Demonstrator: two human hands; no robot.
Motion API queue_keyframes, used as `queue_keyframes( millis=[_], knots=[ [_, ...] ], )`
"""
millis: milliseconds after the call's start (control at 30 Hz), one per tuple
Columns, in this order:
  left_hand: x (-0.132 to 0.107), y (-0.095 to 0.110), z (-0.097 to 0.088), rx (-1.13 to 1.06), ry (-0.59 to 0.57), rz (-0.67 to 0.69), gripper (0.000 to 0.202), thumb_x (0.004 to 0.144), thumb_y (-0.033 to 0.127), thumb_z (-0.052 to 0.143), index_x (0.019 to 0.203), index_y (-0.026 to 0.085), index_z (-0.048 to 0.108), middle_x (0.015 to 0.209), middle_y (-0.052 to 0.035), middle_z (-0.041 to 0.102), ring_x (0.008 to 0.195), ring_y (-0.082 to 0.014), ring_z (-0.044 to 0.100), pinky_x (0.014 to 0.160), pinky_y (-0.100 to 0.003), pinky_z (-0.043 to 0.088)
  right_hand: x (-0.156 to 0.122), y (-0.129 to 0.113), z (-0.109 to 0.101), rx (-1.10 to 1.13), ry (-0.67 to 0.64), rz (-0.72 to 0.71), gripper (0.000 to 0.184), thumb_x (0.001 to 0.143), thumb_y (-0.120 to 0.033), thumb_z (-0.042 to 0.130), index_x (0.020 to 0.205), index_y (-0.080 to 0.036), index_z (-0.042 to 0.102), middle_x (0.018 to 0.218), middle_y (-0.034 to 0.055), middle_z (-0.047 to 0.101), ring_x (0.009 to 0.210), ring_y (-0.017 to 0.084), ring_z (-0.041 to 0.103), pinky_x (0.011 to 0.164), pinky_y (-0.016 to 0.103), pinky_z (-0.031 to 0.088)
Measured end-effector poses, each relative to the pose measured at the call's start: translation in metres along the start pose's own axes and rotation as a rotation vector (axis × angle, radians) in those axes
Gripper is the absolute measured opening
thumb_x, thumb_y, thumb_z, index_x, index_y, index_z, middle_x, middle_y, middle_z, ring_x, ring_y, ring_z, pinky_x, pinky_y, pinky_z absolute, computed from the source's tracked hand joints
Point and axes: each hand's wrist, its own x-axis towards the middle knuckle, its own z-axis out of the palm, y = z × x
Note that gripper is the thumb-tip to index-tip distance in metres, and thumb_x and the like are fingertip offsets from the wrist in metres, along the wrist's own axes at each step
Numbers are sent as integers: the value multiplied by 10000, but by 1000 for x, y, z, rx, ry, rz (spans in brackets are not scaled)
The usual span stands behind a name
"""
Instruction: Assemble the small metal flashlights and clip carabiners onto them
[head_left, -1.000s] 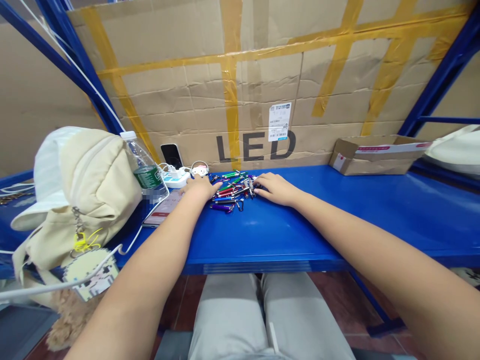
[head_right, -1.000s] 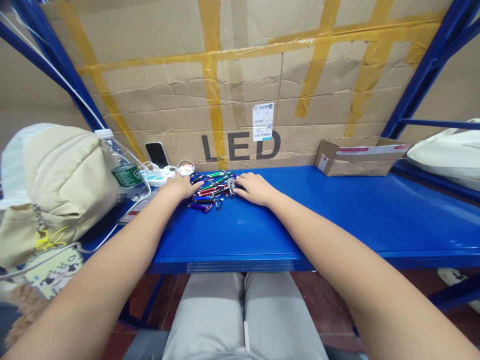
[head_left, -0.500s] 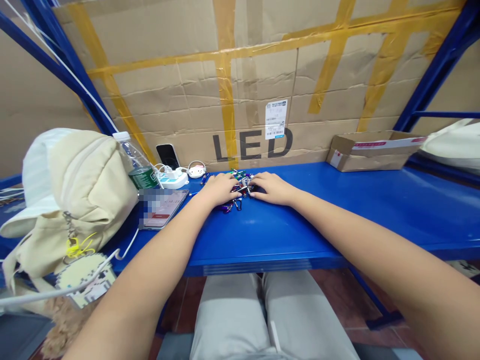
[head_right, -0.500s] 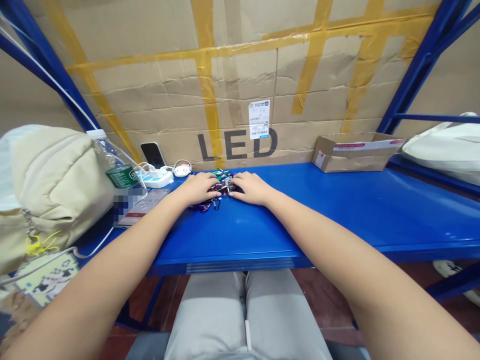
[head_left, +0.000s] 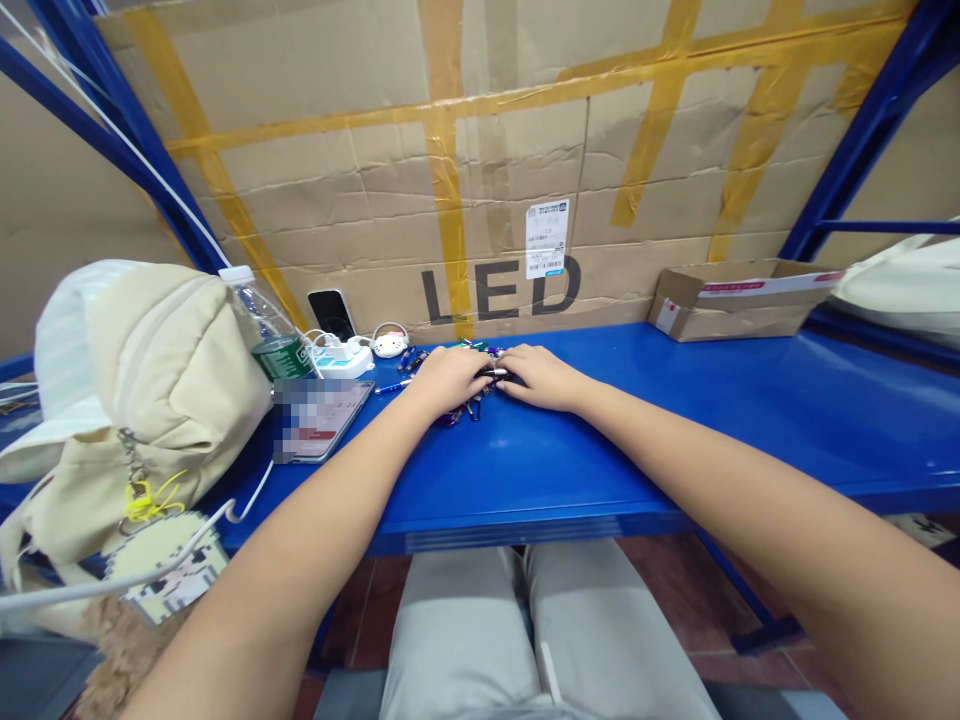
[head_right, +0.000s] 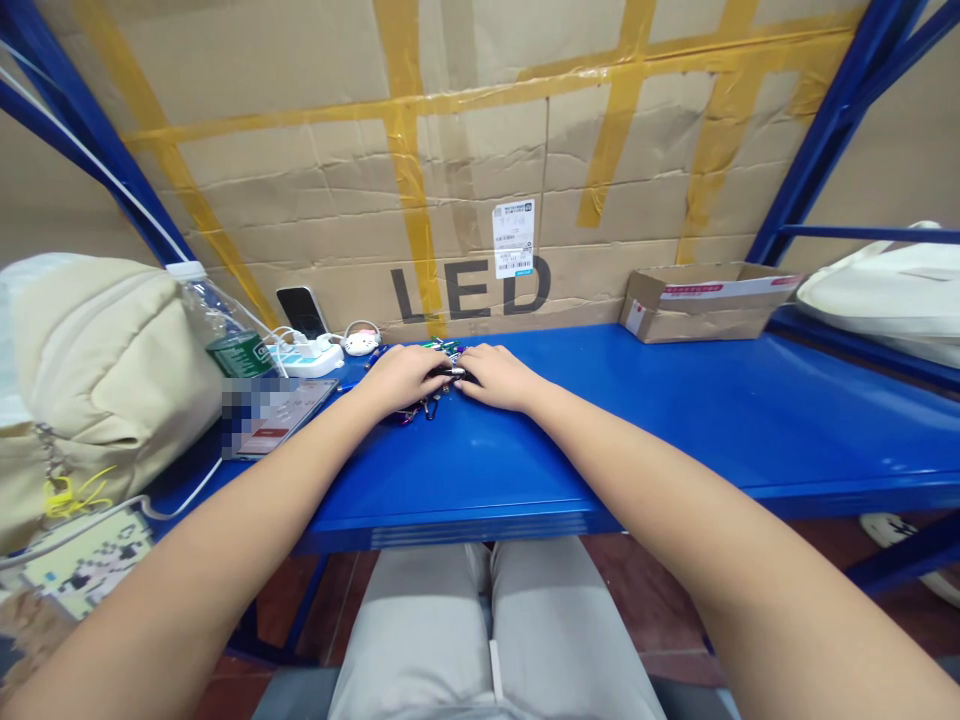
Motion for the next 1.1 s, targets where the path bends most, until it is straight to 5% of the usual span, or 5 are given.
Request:
queue_keyframes(
  millis=[333, 567, 733, 933, 1100],
  knots=[
    [0, -2, 3, -45, -49, -50, 208, 878, 340, 526, 970, 224, 671, 1009, -46, 710, 927, -250, 642, 756, -316, 463, 2, 1, -2, -84, -37, 49, 218, 897, -205, 385, 951, -159, 591, 959, 117, 648, 832, 225, 548, 736, 321, 337],
    [-4, -28, -1, -253, -172, -8, 292, 873, 401, 519, 1027, 213, 681, 1044, -37, 705, 957, -210, 639, 848, -301, 465, 1, 6, -3, -100, -38, 41, 271, 913, -206, 353, 949, -167, 619, 902, 98, 656, 799, 213, 565, 707, 306, 352],
    [-26, -46, -26, -289, -243, -267, 715, 762, 623, 562, 1318, 174, 524, 1361, -113, 538, 1233, -291, 507, 1021, -369, 411, -2, 5, -6, -35, -43, 51, 265, 869, -208, 410, 1002, -171, 637, 1003, 103, 659, 913, 231, 569, 807, 342, 393],
    [-65, -22, -21, -127, -431, -525, 1188, 571, 851, 534, 1519, 255, 141, 1584, -110, 63, 1434, -420, 83, 1103, -628, 175, -5, -12, -6, 115, -8, 170, 587, 877, -517, 443, 1386, -224, 446, 1462, 123, 405, 1338, 331, 329, 1046, 532, 291],
    [-63, -18, -2, -167, -466, -552, 1204, 596, 902, 417, 1526, 239, 36, 1583, -85, -14, 1436, -422, 13, 1091, -665, 137, -1, -28, 2, 166, -131, 258, 852, 768, -802, 354, 1484, -347, 277, 1582, 98, 177, 1433, 399, 87, 1065, 684, 110]
  ],
)
